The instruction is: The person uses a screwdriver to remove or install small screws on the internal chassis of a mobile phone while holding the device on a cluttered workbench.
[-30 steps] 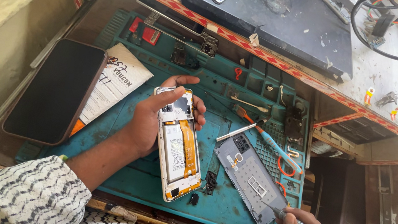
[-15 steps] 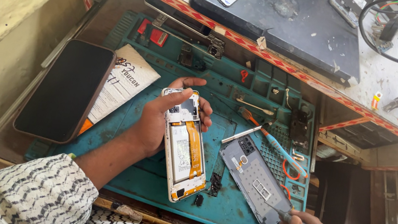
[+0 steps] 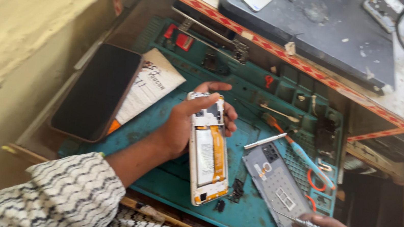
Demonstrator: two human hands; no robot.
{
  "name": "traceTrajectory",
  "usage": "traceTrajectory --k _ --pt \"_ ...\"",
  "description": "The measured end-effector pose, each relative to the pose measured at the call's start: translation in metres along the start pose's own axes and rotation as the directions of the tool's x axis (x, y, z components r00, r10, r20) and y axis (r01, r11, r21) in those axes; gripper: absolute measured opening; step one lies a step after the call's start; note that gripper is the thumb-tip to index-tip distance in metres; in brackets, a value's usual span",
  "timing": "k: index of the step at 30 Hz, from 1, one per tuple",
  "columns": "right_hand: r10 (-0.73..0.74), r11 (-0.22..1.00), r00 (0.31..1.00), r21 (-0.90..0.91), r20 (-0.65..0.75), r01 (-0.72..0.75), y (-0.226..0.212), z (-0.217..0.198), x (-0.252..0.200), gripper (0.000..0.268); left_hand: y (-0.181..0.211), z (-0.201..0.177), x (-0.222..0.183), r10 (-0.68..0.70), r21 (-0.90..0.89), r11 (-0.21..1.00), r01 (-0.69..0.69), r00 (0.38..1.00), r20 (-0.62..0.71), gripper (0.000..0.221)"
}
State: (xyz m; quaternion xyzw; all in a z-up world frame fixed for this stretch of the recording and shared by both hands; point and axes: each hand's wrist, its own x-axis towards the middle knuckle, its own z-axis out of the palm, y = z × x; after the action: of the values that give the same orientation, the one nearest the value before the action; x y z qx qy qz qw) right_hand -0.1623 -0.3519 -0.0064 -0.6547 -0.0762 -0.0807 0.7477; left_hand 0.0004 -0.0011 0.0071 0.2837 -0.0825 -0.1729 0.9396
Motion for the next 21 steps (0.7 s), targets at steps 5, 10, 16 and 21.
traceTrajectory --k 5,10,16,21 --pt "0.091 0.994 0.995 0.058 -0.026 -0.090 0.017 0.062 -0.008 0.036 0.002 0.000 -0.001 0.005 0.006 1.000 -0.005 1.000 -0.002 0.052" --pt "-0.003 0.991 0.998 0.135 0.064 -0.006 0.048 0.084 0.000 0.032 0.001 0.000 -0.002 0.013 0.011 1.000 -0.013 1.000 -0.005 0.051" --pt "0.064 0.986 0.977 -0.137 -0.205 -0.094 0.030 0.106 0.001 0.026 0.001 -0.001 -0.001 0.012 0.019 1.000 -0.012 1.000 0.002 0.050" --pt "0.106 0.942 0.977 -0.296 -0.184 -0.158 0.022 0.119 0.005 0.022 0.001 0.000 -0.001 0.006 0.028 1.000 -0.006 1.000 -0.009 0.050"
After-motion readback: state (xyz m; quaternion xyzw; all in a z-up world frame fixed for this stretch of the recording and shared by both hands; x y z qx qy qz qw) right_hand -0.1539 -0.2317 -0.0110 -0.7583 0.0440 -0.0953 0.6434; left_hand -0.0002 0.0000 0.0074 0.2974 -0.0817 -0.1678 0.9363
